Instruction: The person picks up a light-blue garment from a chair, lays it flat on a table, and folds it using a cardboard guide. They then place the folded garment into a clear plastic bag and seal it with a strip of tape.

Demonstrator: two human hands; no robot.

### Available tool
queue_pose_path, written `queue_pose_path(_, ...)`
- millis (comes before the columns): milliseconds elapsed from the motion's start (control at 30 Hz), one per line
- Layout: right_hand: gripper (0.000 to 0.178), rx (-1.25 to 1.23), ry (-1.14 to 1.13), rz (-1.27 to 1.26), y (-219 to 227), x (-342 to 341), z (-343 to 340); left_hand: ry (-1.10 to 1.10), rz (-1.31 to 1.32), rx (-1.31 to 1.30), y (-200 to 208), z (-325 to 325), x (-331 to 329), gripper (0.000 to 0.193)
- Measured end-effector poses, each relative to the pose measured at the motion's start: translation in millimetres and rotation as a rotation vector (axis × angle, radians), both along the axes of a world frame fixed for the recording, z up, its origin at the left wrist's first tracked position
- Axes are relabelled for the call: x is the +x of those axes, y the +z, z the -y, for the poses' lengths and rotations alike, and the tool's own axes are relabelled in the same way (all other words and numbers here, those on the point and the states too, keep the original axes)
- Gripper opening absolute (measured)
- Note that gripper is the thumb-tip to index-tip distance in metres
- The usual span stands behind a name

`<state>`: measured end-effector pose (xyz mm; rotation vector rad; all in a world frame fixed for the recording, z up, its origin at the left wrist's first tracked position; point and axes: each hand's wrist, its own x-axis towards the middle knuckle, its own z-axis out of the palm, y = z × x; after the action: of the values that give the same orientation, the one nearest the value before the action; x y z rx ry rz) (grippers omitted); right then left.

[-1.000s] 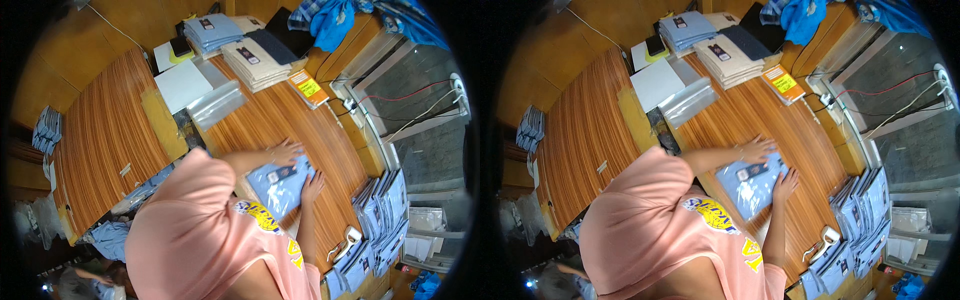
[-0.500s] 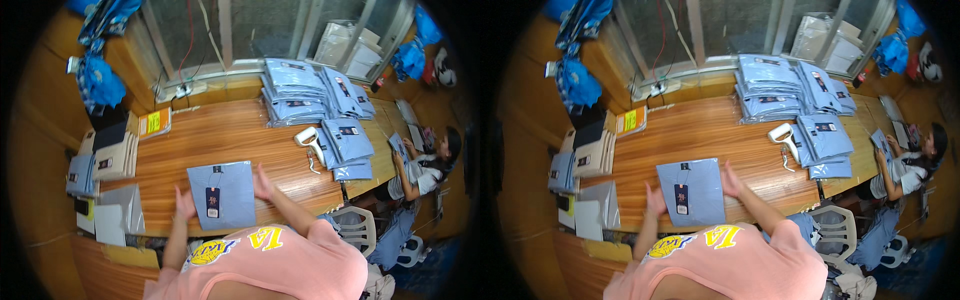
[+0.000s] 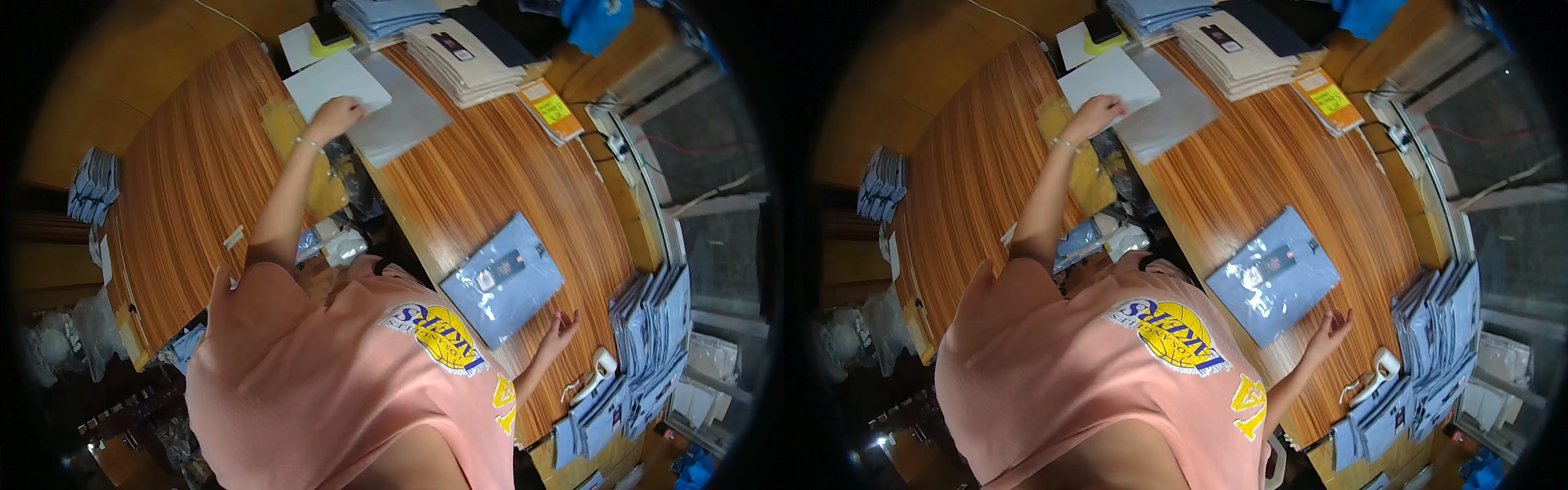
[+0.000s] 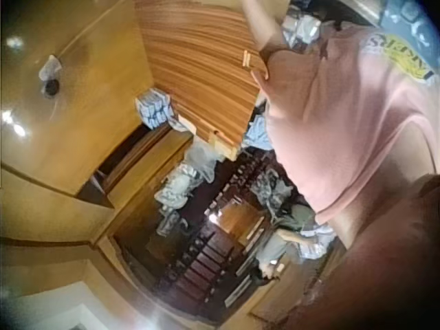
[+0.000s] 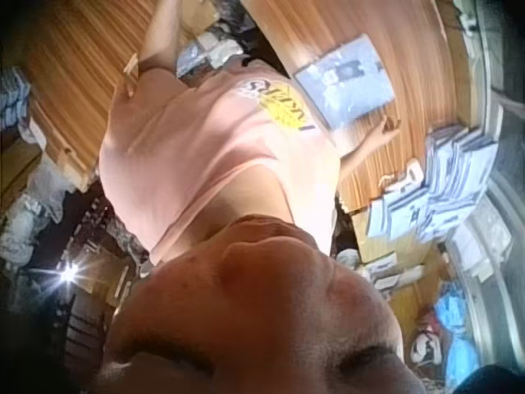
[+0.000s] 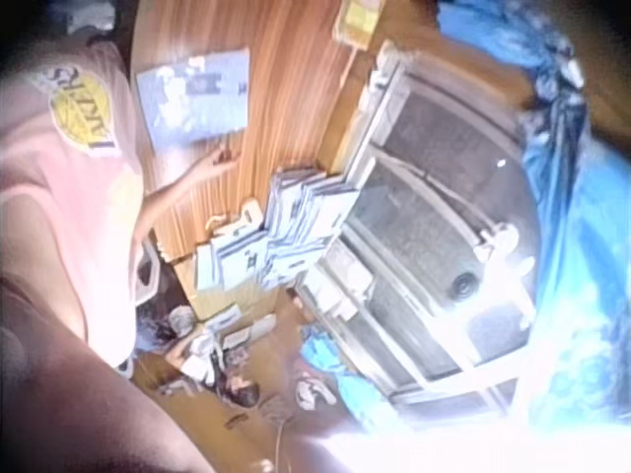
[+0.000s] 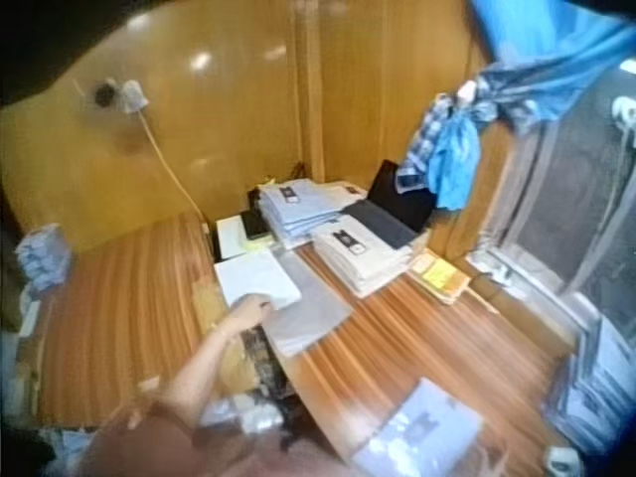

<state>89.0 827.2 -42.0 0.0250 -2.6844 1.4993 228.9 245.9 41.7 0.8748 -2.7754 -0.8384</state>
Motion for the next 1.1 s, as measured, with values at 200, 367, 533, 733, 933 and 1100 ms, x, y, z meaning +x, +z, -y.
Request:
queue_pose_path(200, 0.03, 0.149, 0.295, -0.128, 29, 33, 154, -0.474, 0.476, -0.073, -138, 59, -10, 0.025)
queue_pose_path(367, 0.025, 0.291, 0.556, -0.358, -17, 45, 240, -0.695, 0.797, -0.162, -206, 96, 12, 0.034)
queue_pose_path(533, 0.034, 0.442, 0.468, -0.458, -48, 65, 231, -0.59, 0.771, -0.303, -198, 75, 9, 0.028)
queue_pose_path(733, 0.028, 0.612, 0.463, -0.436, -40, 72, 246, -0.591, 0.791, -0.339, -206, 79, 5, 0.028)
queue_pose_path(933, 0.025, 0.542, 0.282, -0.391, -45, 63, 272, -0.56, 0.826, -0.33, -215, 78, 9, 0.028)
queue_pose_path(1100, 0.032, 0.533, 0.278, -0.442, -43, 56, 272, -0.58, 0.82, -0.335, -213, 64, -16, 0.028)
